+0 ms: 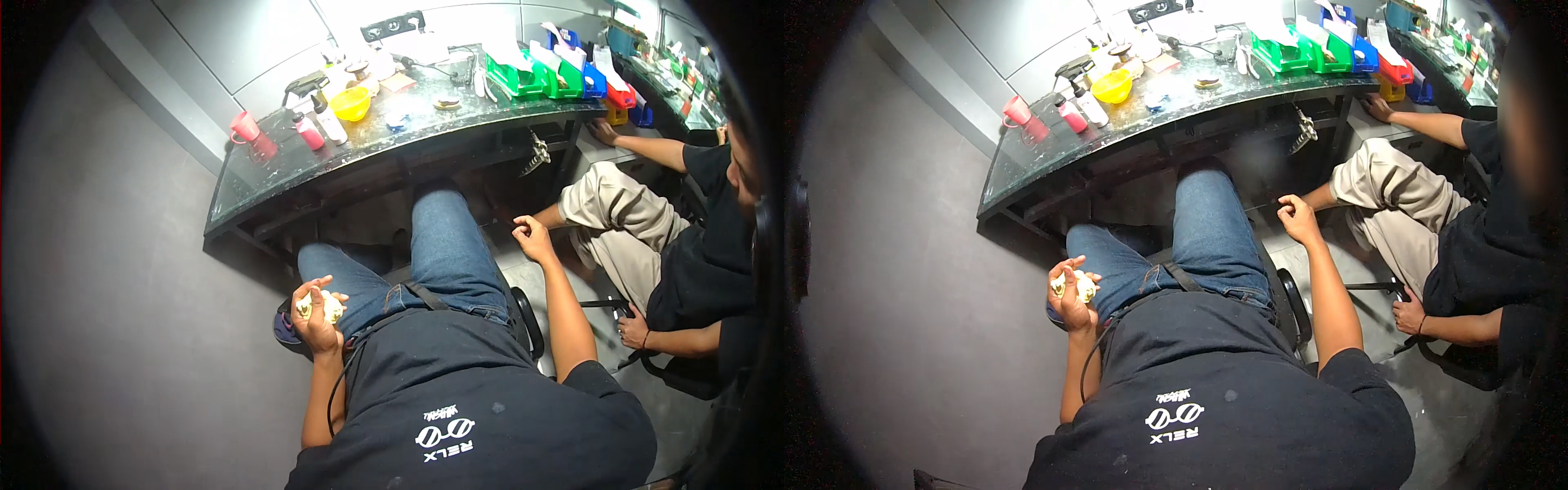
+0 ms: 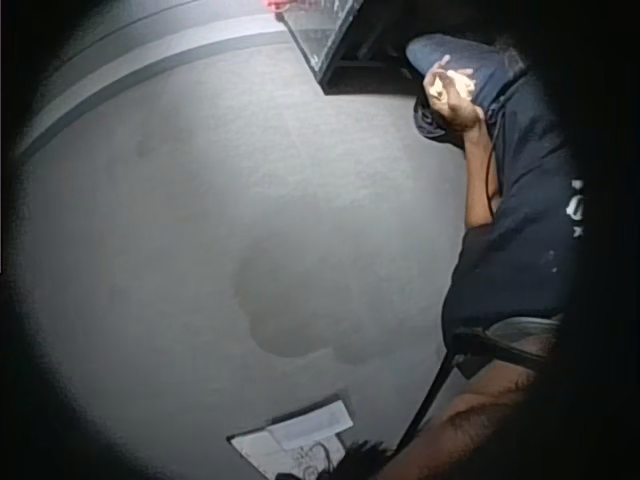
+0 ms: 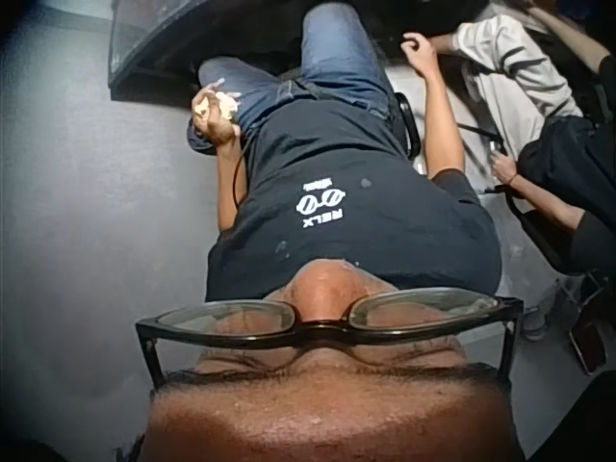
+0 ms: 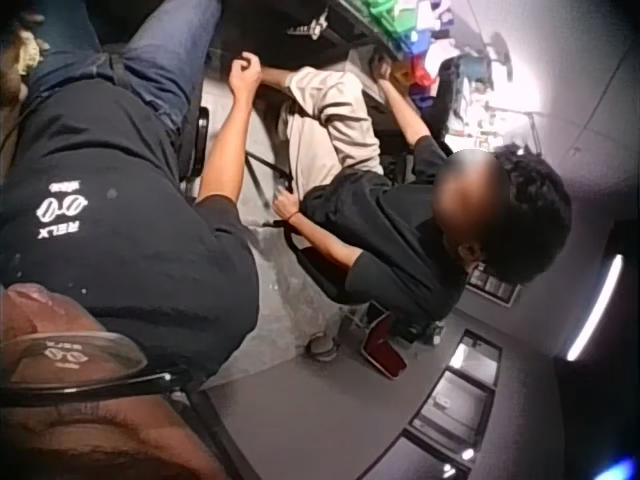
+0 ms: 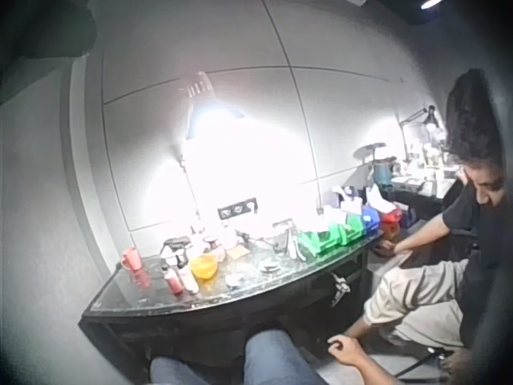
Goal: The person places a purple dental impression onto a yellow plaster model, fits them together by hand, and then repeats this with a pink plaster model and a white dental piece.
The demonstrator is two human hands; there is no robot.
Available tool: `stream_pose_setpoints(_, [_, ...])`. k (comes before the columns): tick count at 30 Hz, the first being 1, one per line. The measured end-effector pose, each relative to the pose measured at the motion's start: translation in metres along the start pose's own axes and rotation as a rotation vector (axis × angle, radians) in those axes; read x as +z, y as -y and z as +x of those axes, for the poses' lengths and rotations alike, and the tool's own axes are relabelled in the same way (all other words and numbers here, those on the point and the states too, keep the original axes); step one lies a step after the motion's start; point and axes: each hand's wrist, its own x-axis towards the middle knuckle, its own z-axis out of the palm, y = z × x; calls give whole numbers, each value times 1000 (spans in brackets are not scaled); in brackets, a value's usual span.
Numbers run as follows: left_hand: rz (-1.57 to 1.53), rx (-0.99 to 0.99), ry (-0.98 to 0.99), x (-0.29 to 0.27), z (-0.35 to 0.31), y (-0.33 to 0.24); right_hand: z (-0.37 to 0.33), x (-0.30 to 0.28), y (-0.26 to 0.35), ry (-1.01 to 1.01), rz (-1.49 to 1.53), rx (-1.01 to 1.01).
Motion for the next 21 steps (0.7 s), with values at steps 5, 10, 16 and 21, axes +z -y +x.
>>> stream_pose_setpoints(5, [37,-7,-22,1,0,2,-3,-8,-52,-35,-17,65])
stream_pose_setpoints(10, [104,-1,18,17,0,-5,-13,9,-116,28,159,336])
stream_pose_setpoints(16, [140,-64,89,46,-2,-13,-55,19,-261,-64,140,803])
stream_pose_setpoints(21, [160,-115,4,48,0,-22,-59,70,-311,-60,435,1149])
